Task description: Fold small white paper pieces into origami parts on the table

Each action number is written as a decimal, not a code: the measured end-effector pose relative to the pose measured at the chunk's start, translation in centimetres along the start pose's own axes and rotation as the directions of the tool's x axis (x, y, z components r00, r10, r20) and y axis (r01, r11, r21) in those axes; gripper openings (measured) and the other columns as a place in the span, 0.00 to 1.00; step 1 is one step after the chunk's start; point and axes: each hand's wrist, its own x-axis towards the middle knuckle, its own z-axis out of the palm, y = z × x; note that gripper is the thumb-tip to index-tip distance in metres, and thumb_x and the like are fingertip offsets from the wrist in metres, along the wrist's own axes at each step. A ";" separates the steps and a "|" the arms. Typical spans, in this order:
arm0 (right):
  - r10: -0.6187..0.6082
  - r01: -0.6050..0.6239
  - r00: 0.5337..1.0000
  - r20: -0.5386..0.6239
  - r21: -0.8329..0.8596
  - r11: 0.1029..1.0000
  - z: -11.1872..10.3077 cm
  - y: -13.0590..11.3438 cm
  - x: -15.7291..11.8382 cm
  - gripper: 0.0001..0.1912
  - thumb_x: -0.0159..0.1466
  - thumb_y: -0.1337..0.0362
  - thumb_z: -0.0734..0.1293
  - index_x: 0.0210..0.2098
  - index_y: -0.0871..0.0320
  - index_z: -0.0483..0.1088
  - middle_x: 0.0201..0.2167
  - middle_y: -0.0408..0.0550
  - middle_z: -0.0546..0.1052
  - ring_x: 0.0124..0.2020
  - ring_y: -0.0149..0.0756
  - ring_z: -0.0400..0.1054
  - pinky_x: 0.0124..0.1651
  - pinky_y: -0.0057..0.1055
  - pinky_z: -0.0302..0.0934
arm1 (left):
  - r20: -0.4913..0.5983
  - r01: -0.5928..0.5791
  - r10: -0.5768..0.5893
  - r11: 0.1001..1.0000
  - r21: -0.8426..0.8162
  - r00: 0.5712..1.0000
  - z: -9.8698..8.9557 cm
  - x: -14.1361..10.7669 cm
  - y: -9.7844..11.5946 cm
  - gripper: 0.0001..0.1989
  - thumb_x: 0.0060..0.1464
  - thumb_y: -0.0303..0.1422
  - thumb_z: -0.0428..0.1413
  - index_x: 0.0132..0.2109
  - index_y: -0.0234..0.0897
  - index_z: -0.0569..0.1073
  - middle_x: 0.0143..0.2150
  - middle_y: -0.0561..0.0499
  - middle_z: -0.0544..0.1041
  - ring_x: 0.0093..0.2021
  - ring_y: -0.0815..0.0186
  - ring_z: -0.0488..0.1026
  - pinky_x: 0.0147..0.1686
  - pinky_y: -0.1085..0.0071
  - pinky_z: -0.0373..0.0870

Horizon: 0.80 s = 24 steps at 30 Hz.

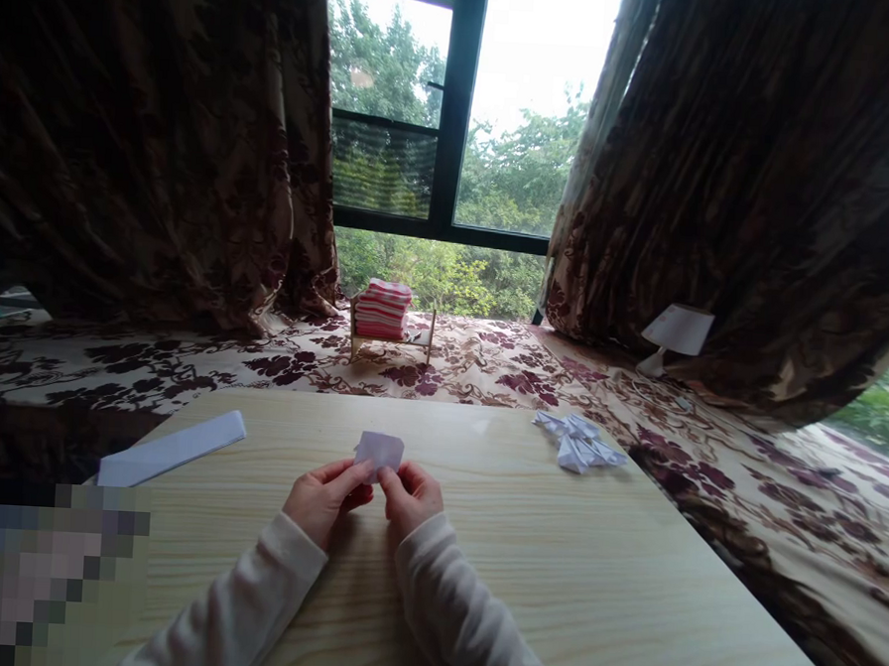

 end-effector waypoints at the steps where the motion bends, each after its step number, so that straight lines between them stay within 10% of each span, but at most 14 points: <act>1: -0.001 0.001 1.000 0.009 -0.004 1.000 -0.1 0.0 0.0 0.16 0.46 0.53 0.68 0.20 0.60 0.66 0.10 0.34 0.60 0.12 0.22 0.50 0.15 0.23 0.44 | 0.002 0.006 -0.006 1.000 -0.004 1.000 0.1 -0.1 0.0 0.16 0.27 0.37 0.65 0.27 0.31 0.77 0.19 0.52 0.74 0.20 0.72 0.68 0.26 0.75 0.69; 11: 0.016 -0.009 0.999 0.045 -0.163 0.987 -0.5 -0.2 0.0 0.21 0.49 0.49 0.66 0.16 0.62 0.68 0.11 0.39 0.63 0.12 0.24 0.53 0.14 0.23 0.47 | -0.026 -0.002 0.003 1.000 0.021 1.000 -0.6 0.5 0.1 0.17 0.28 0.36 0.65 0.30 0.30 0.77 0.21 0.51 0.75 0.19 0.73 0.68 0.22 0.77 0.68; 15: -0.238 0.204 0.968 -0.079 -0.308 0.929 -1.4 -1.1 0.4 0.18 0.50 0.50 0.66 0.29 0.61 0.72 0.21 0.46 0.71 0.22 0.30 0.62 0.20 0.24 0.57 | 0.002 -0.010 0.010 0.999 0.039 1.000 -0.5 0.4 0.3 0.17 0.30 0.36 0.65 0.31 0.30 0.77 0.23 0.50 0.76 0.21 0.72 0.69 0.23 0.77 0.68; 24: -0.257 0.246 0.965 -0.056 -0.158 0.956 -1.3 -2.0 0.2 0.11 0.49 0.56 0.68 0.26 0.58 0.70 0.18 0.42 0.71 0.19 0.29 0.62 0.22 0.27 0.59 | 0.056 -0.036 0.032 0.997 0.071 0.998 -0.2 0.3 0.4 0.28 0.27 0.34 0.67 0.41 0.32 0.73 0.25 0.49 0.77 0.24 0.67 0.72 0.21 0.76 0.67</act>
